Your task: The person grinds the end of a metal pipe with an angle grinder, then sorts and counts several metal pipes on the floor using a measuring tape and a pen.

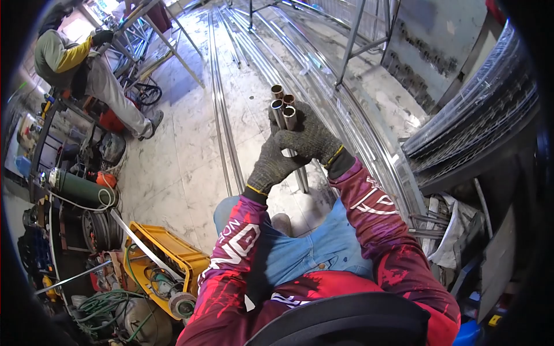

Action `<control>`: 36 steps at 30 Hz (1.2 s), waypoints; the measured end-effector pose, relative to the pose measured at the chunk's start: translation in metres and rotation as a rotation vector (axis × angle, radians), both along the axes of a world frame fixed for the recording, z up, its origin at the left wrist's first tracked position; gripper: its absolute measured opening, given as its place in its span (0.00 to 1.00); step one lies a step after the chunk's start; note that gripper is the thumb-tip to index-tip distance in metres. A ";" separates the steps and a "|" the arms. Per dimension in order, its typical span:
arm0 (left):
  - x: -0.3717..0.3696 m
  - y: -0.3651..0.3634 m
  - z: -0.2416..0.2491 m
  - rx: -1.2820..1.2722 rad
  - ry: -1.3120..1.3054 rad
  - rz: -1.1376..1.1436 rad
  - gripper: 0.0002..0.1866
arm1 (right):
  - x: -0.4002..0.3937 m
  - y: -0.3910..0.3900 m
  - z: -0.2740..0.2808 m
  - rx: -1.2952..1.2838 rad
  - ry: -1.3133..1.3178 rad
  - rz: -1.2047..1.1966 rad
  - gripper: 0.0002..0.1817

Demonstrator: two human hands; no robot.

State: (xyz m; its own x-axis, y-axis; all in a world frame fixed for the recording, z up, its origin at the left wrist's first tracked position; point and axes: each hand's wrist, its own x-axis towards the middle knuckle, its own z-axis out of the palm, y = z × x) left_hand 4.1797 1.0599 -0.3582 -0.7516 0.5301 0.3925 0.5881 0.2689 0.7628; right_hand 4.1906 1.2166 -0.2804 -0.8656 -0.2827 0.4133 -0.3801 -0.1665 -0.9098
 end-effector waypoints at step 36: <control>0.004 0.052 0.238 0.003 -0.357 0.177 0.27 | -0.004 0.025 0.263 0.369 -0.225 -0.344 0.09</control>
State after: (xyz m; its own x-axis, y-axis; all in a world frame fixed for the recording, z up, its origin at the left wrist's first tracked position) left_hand 4.1838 1.1124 -0.1199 -0.9206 0.3796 0.0913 0.2303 0.3392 0.9121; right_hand 4.1869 1.2421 -0.0178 -0.9891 -0.0592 0.1347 -0.1459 0.2787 -0.9492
